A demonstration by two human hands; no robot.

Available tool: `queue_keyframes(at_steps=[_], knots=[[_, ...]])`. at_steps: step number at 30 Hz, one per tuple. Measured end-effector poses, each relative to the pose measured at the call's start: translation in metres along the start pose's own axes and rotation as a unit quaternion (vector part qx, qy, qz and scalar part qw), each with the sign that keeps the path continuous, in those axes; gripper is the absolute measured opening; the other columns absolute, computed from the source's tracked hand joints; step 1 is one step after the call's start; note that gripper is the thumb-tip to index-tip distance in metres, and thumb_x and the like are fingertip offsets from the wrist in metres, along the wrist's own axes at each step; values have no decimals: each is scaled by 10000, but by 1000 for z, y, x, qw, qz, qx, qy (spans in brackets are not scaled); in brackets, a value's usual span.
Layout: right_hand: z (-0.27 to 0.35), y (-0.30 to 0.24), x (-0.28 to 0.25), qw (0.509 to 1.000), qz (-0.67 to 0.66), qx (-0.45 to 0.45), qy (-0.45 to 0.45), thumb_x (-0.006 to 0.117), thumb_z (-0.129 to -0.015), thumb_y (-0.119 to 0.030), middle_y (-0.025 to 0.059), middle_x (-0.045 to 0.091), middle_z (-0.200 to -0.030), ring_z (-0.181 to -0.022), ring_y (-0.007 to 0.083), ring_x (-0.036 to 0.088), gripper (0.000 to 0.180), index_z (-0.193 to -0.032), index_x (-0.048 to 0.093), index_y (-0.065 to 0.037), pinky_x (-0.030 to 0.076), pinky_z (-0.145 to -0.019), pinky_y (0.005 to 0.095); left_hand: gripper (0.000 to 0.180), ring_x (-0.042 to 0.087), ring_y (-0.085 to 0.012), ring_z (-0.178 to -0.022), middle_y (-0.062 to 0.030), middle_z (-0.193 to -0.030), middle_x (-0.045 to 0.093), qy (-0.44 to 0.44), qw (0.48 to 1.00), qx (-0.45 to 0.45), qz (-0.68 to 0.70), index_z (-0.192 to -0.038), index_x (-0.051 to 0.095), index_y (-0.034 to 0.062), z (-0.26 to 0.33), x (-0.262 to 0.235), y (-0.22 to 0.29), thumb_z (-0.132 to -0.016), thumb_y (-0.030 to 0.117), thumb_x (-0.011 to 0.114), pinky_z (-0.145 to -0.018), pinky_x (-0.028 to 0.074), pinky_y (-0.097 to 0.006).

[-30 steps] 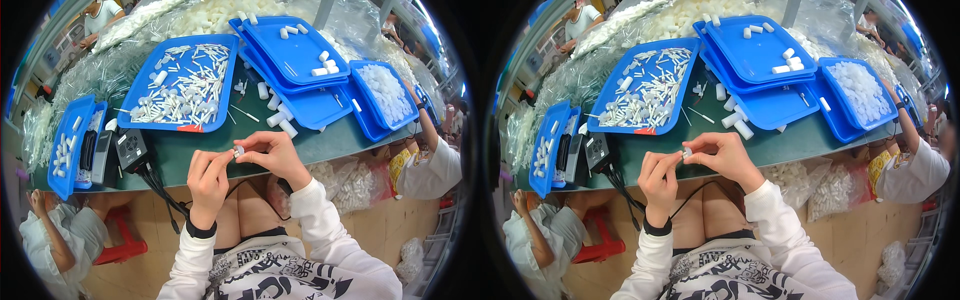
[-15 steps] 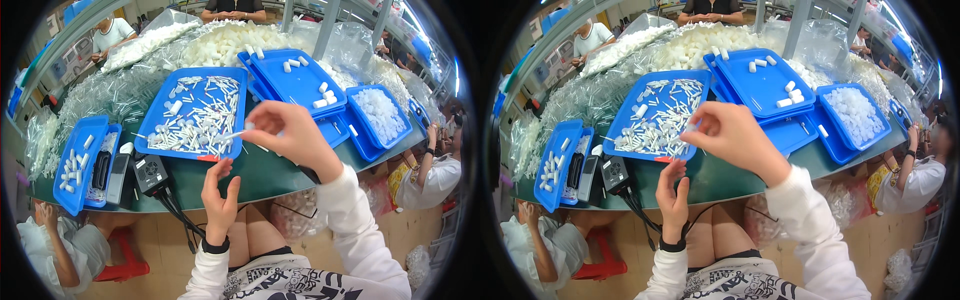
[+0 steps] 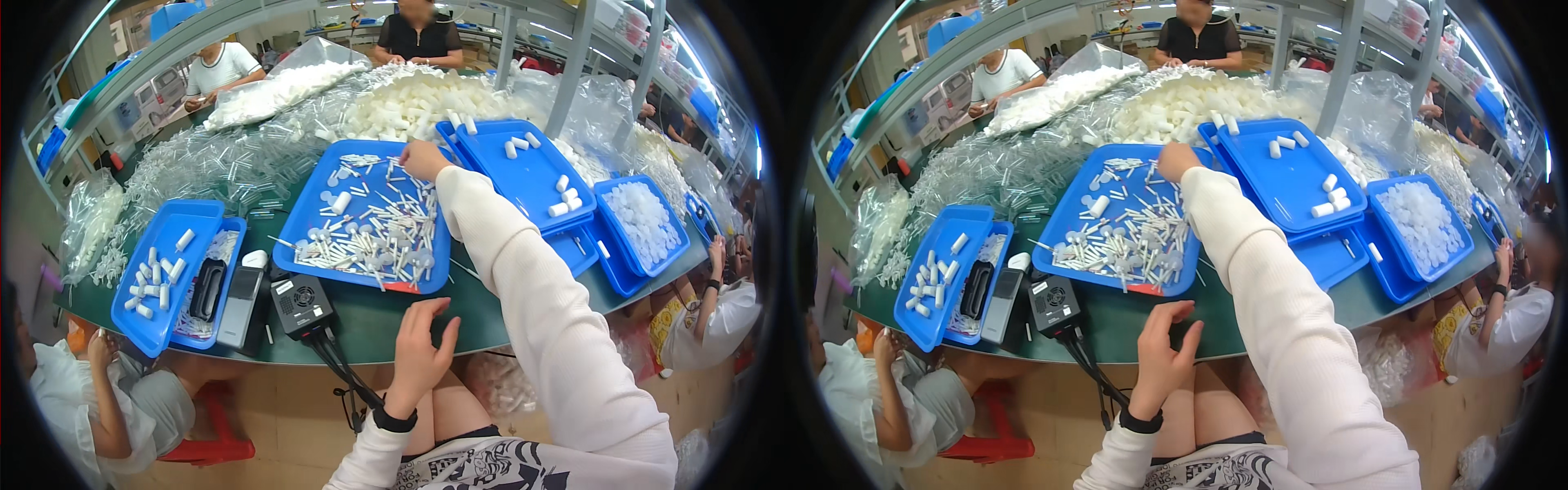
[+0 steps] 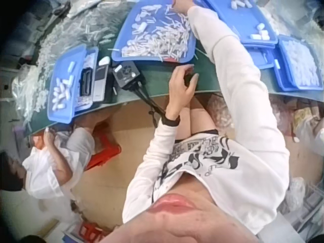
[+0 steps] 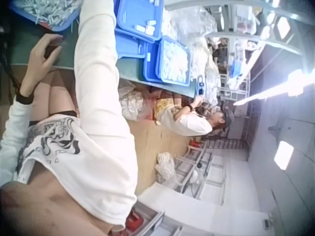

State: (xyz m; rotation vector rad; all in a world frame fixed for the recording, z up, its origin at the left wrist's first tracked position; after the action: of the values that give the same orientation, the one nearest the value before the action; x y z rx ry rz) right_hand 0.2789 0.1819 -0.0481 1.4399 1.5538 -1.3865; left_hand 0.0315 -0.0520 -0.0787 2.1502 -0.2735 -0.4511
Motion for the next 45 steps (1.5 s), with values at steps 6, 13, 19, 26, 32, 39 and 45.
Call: queue_keyframes(at_steps=[6,13,19,26,32,39,45], knots=[[-4,4,17,998,-44,53,5,670,-687,-141,195,669,-917,-883,328,648,182,-839,719,-53,505,-833,382,260,606,-241,-843,-128,-933,612,15,1000,-17,11,-1030,590,0,0,-8,-3,-781,40,653,-744,478,-306],[0,16,11,998,-66,10,-2,727,-654,-218,158,678,-793,-770,293,651,214,-797,714,-58,513,-745,350,239,602,-260,-834,-128,-933,613,0,1000,8,-17,-1011,592,-2,1,-3,-1,-781,33,645,-736,481,-306],[13,-17,-2,996,-40,-55,55,653,-699,-113,114,656,-871,-841,289,631,218,-912,698,-96,502,-760,376,217,602,-263,-833,-130,-932,610,7,1000,15,-25,-991,596,-5,1,-3,-1,-782,29,640,-734,485,-312],[28,-53,8,967,129,-220,-26,615,-747,-80,105,619,-977,-910,295,621,122,-859,661,-93,506,-754,408,223,586,-290,-855,-135,-949,601,-8,1000,13,-21,-997,583,-6,2,-2,-2,-782,26,633,-744,473,-339],[47,-52,-22,984,54,-133,108,578,-785,-131,111,647,-894,-847,308,634,129,-887,652,-103,502,-696,416,203,610,-232,-787,-125,-890,611,19,1000,9,-10,-970,609,-4,0,-3,3,-770,5,643,-713,480,-292],[159,-105,-96,992,-93,-54,72,600,-773,-164,104,667,-762,-706,271,641,149,-868,638,-55,497,-647,350,151,616,-167,-820,-97,-943,644,33,995,-70,69,-1015,605,-2,4,-7,-10,-875,40,568,-729,481,-279],[258,-102,-79,910,-406,-4,-83,691,-742,-159,15,628,-809,-635,70,504,168,-859,666,-40,416,-577,218,415,594,-164,-880,-102,-931,631,64,962,-71,255,-1039,567,-61,7,-9,-19,-1019,264,309,-821,448,-279]])
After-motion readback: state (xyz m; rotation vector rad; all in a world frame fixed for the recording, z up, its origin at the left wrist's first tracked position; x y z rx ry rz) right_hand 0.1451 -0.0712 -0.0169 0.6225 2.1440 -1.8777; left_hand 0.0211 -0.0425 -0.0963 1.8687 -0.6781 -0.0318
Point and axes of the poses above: each hand's wrist, its own z-axis away from the middle knuckle, its own x-axis out of the palm, y = z × x, the point moved 4 cm from there along -z, towards the middle knuckle
